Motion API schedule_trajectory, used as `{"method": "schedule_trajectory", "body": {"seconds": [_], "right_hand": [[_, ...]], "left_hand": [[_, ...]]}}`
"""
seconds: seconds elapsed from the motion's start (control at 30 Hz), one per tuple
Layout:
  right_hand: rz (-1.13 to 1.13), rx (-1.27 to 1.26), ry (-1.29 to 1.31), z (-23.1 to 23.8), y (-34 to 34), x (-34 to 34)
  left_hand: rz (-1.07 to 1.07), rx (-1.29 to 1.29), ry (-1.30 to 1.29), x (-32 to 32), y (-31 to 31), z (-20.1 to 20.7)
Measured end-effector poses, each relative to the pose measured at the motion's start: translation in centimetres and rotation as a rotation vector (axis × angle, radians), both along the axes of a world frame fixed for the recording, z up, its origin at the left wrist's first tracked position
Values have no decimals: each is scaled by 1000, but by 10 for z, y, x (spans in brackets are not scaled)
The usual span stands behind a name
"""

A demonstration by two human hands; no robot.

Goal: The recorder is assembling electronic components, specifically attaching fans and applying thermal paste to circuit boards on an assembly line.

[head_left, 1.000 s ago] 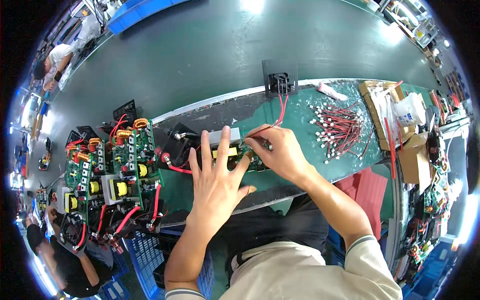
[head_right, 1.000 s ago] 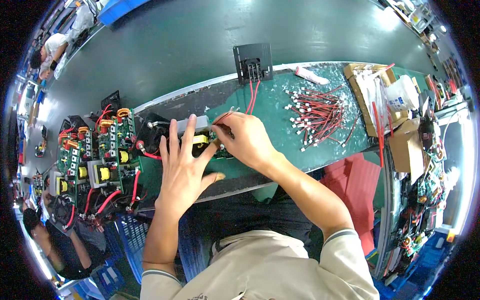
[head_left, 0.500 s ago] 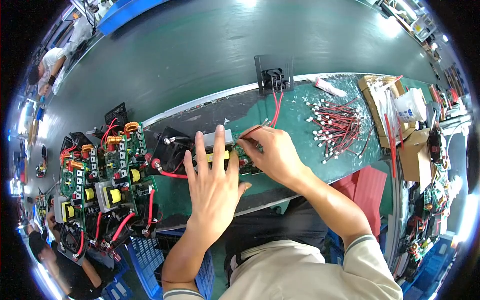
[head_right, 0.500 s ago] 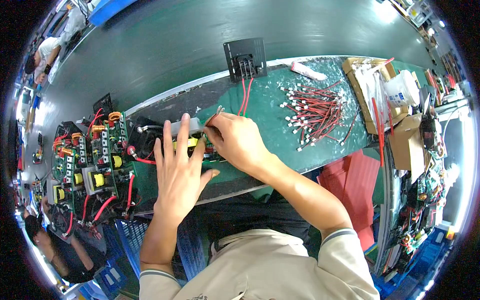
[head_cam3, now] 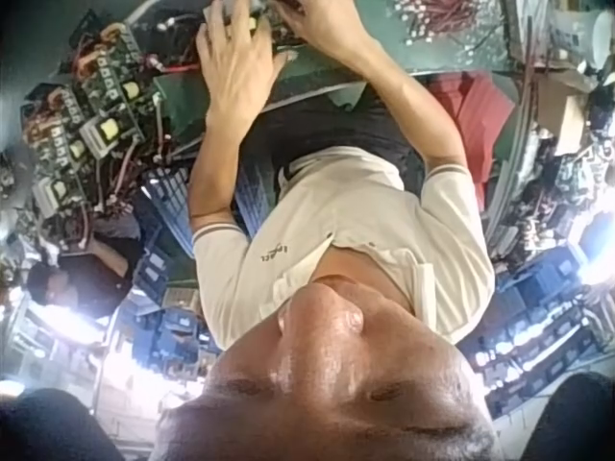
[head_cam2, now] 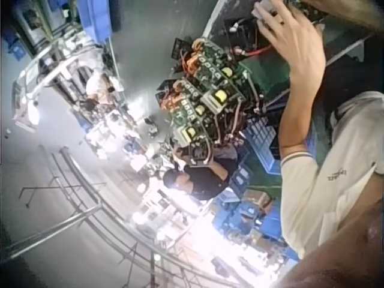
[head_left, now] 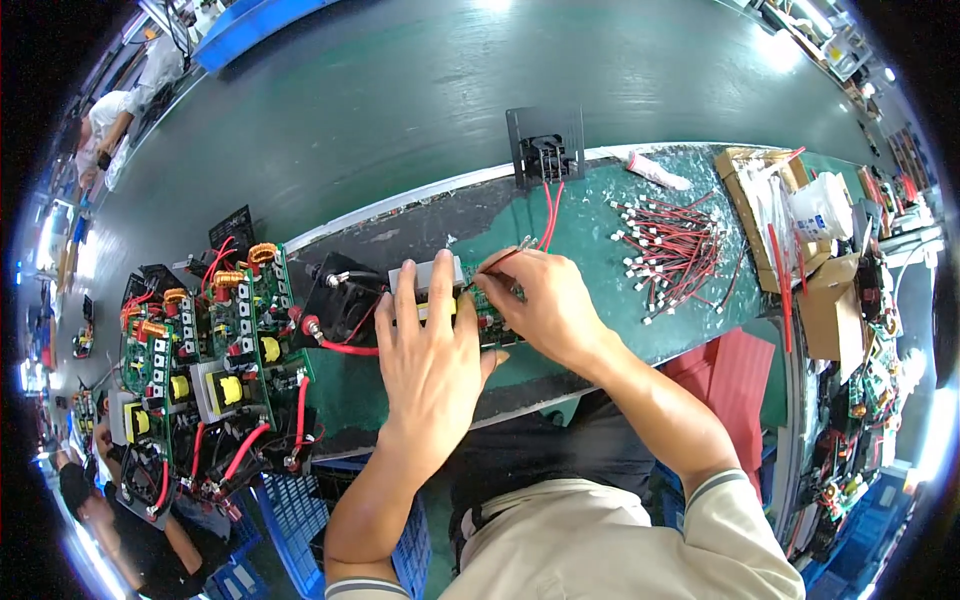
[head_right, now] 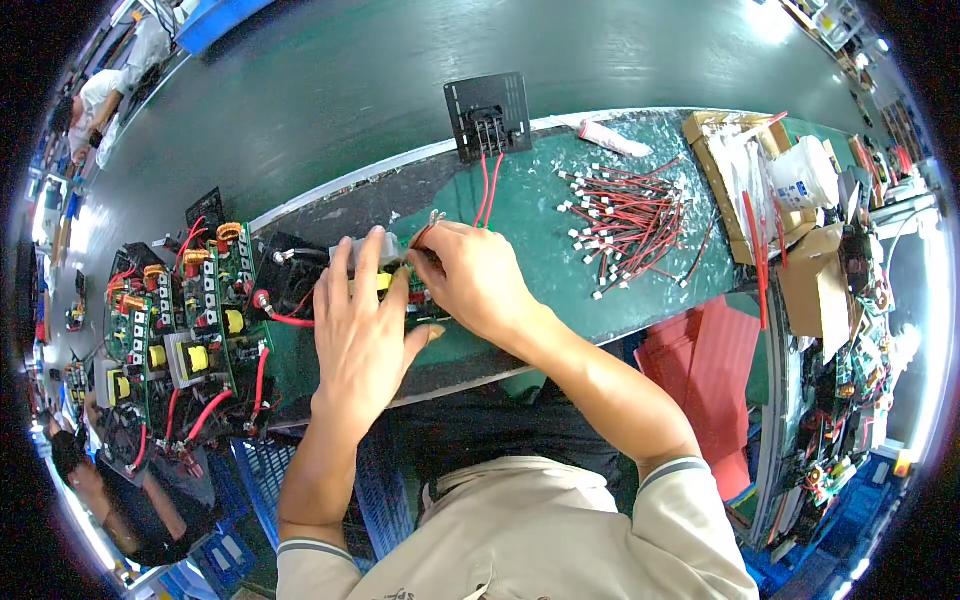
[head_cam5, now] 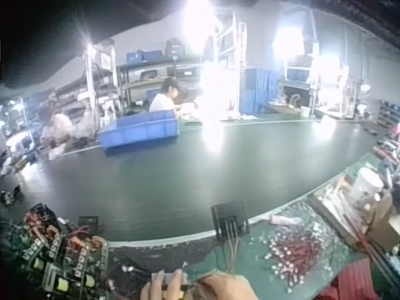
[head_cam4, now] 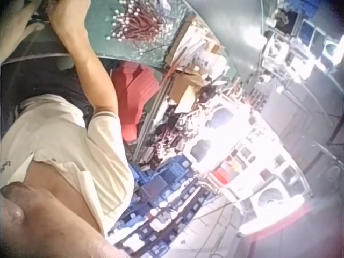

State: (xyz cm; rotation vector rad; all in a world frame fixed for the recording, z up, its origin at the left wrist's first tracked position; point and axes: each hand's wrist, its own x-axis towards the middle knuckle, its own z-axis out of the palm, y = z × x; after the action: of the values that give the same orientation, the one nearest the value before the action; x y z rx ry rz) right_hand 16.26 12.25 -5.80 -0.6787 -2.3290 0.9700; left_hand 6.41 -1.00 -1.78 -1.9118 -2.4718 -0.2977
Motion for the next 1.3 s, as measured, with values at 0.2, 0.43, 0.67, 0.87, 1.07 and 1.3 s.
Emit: {"method": "schedule_trajectory", "body": {"seconds": [0.2, 0.43, 0.67, 0.87, 1.07, 1.3], "right_hand": [[7, -254, 81, 14, 5, 2], [-54, -354, 112, 55, 4, 22], [-96, -465, 58, 47, 4, 44], [-102, -701, 106, 42, 25, 53], [10, -645, 47, 59, 37, 49], [-232, 22, 154, 53, 176, 8]], "left_hand": [[-57, 35, -24, -9, 0, 3], [-25, 441, -491, -24, 35, 19], [-182, 364, -573, -28, 47, 16], [-73, 381, -1124, -22, 53, 0], [-98, 269, -1041, -16, 63, 6], [-153, 249, -1163, -33, 78, 5]]}}
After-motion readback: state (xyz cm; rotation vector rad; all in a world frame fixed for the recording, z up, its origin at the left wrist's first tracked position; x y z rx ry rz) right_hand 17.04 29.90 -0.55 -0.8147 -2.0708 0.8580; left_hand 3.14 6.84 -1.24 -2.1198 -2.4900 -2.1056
